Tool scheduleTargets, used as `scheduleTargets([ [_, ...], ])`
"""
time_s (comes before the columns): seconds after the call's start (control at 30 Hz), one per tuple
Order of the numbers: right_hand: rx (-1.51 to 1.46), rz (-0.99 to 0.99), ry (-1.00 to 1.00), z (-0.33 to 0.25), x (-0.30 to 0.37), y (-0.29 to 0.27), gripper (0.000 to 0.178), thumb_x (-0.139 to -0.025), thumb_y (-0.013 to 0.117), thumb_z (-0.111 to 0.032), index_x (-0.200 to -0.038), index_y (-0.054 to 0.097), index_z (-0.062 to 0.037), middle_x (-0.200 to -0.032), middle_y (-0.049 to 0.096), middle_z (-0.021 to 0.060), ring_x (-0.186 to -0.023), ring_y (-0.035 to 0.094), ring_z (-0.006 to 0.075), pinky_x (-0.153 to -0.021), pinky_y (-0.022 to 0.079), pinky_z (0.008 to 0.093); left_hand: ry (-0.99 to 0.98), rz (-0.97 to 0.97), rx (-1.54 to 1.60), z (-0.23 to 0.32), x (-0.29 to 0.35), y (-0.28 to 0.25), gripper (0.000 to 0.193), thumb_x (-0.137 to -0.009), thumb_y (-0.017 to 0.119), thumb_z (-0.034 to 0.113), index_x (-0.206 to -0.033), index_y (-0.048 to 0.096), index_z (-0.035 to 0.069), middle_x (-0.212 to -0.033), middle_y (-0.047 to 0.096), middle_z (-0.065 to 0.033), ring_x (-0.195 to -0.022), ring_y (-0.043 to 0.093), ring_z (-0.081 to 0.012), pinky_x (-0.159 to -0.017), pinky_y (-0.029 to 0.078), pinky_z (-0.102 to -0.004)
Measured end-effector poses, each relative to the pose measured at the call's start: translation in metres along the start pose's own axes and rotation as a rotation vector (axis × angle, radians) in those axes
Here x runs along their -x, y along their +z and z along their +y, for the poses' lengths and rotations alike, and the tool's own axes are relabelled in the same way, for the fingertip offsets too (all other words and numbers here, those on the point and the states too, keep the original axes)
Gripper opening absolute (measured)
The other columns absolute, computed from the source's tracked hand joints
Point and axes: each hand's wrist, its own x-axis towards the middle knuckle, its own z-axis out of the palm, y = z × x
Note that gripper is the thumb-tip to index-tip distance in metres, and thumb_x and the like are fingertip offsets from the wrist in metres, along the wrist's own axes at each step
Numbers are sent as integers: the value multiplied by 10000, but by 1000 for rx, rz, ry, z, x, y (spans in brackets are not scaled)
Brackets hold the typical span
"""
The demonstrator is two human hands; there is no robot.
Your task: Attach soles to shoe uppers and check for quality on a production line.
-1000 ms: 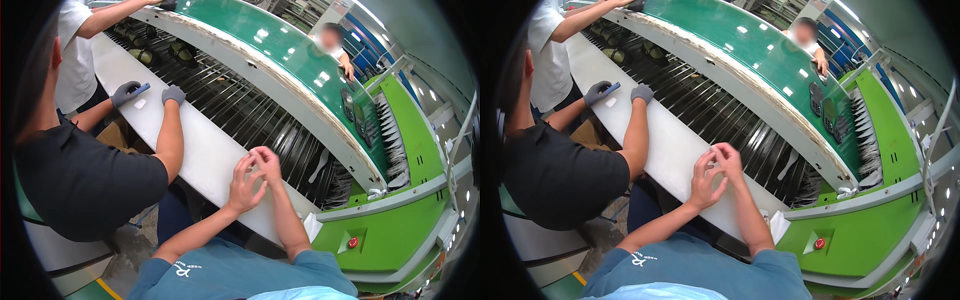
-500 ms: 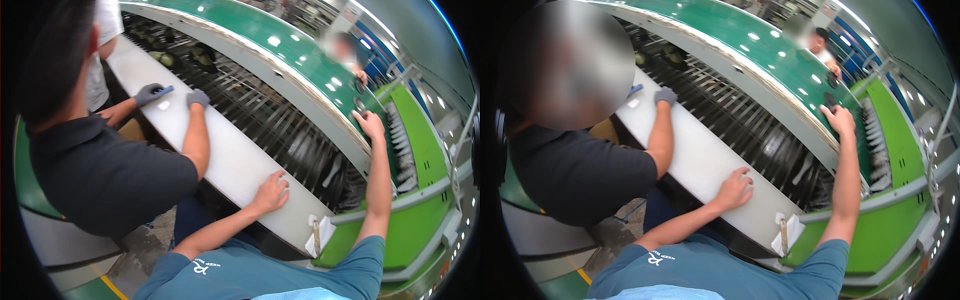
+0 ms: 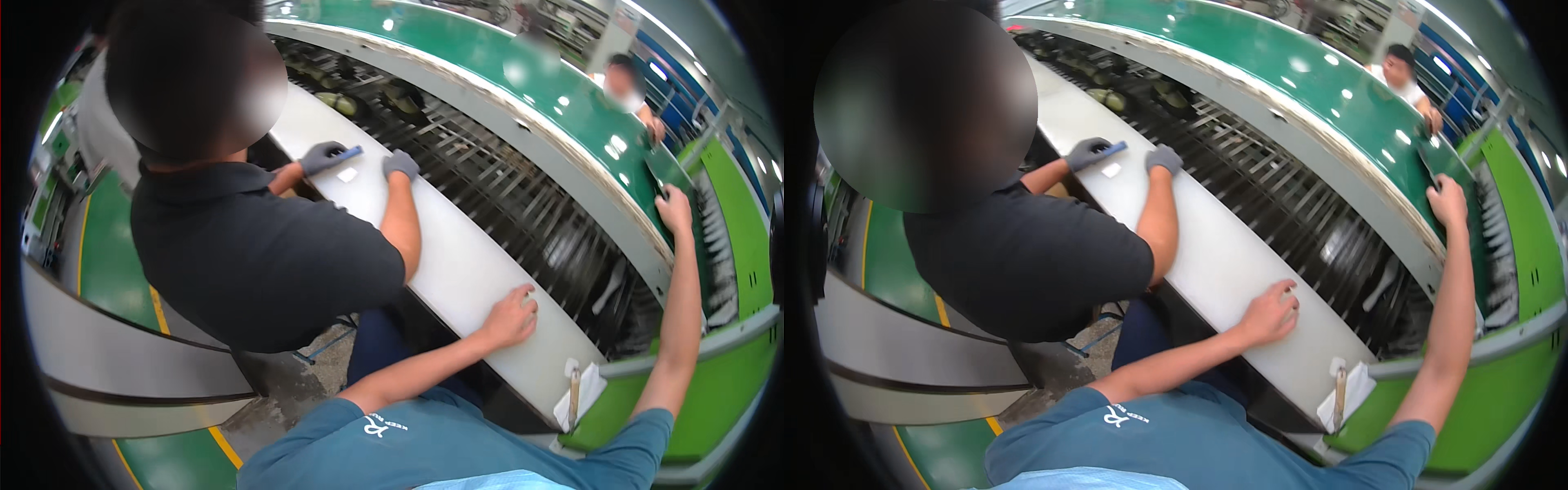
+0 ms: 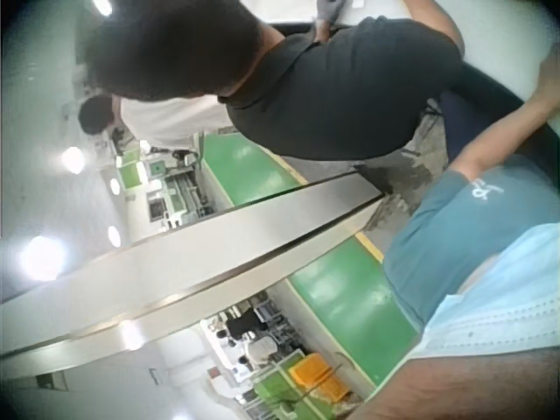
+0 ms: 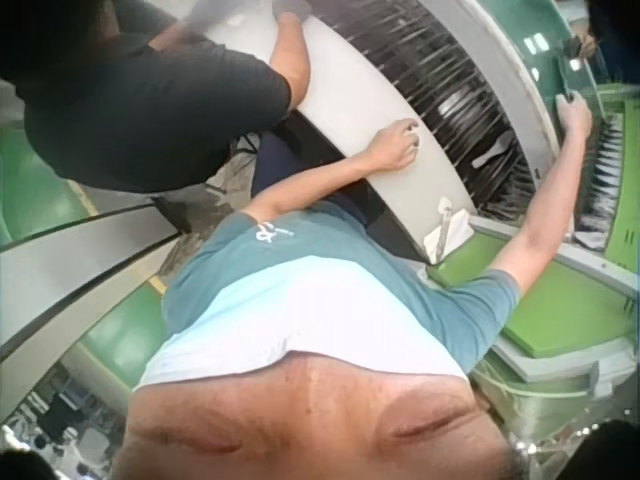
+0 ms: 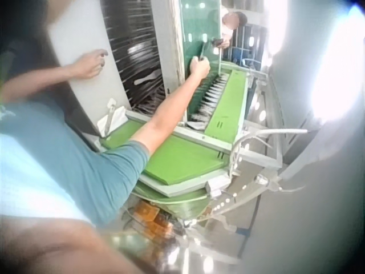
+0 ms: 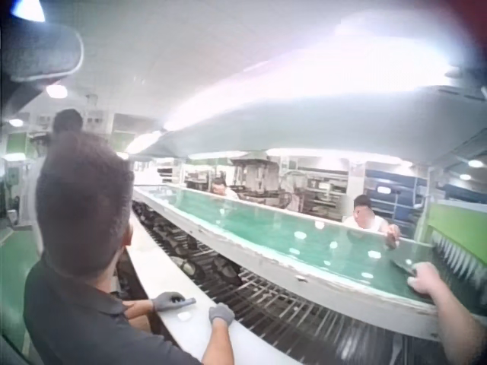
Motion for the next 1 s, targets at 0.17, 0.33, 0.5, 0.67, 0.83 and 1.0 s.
scheduleTargets([
  [0.17, -703, 178, 201, -32, 31, -14, 428, -1031, 706, -403, -1222, 779, -27, -921, 821, 70, -706, 708, 128, -693, 569, 306, -31, 28, -74, -10, -3, -12, 229, -860, 789, 158, -1044, 690, 65, -1441, 592, -234, -1247, 640, -434, -957, 601, -523],
  [0.33, -1035, 644, 170, -96, 153, -33, 278, -1074, 714, -212, -1218, 749, 23, -1063, 832, 66, -911, 741, 116, -873, 572, 273, -4, 12, -79, -5, -13, -19, 171, -879, 783, 154, -1022, 708, 96, -1394, 627, -189, -1188, 682, -379, -924, 596, -487],
  [0.5, -1299, 395, 167, -171, 285, 10, 301, -1098, 659, -168, -1346, 657, 3, -1011, 750, 65, -868, 709, 119, -841, 565, 306, 19, -34, -90, 1, -12, -13, 139, -887, 784, 152, -985, 718, 78, -1350, 643, -182, -1136, 695, -375, -887, 598, -481],
  [0.67, -1415, 76, 369, -191, 393, 69, 373, -1122, 619, -186, -1430, 640, 24, -919, 677, 23, -862, 635, 92, -827, 527, 284, 8, -39, -138, 0, -7, -14, 148, -886, 798, 145, -995, 720, 81, -1324, 660, -163, -1097, 714, -359, -875, 598, -461],
  [0.83, -1236, 137, 437, -177, 440, 73, 331, -1061, 695, -182, -1334, 677, 3, -869, 657, 43, -754, 616, 128, -740, 529, 317, 6, -73, -184, -1, -5, -17, 115, -922, 782, 148, -1003, 744, 75, -1333, 671, -160, -1147, 714, -371, -923, 597, -451],
  [1.0, -980, 158, 444, -168, 441, 68, 416, -958, 800, -225, -1271, 649, 3, -1037, 646, 118, -901, 658, 270, -810, 551, 389, 28, -87, -196, -4, -5, -16, 116, -927, 777, 157, -998, 746, 71, -1325, 679, -163, -1157, 708, -373, -931, 593, -447],
])
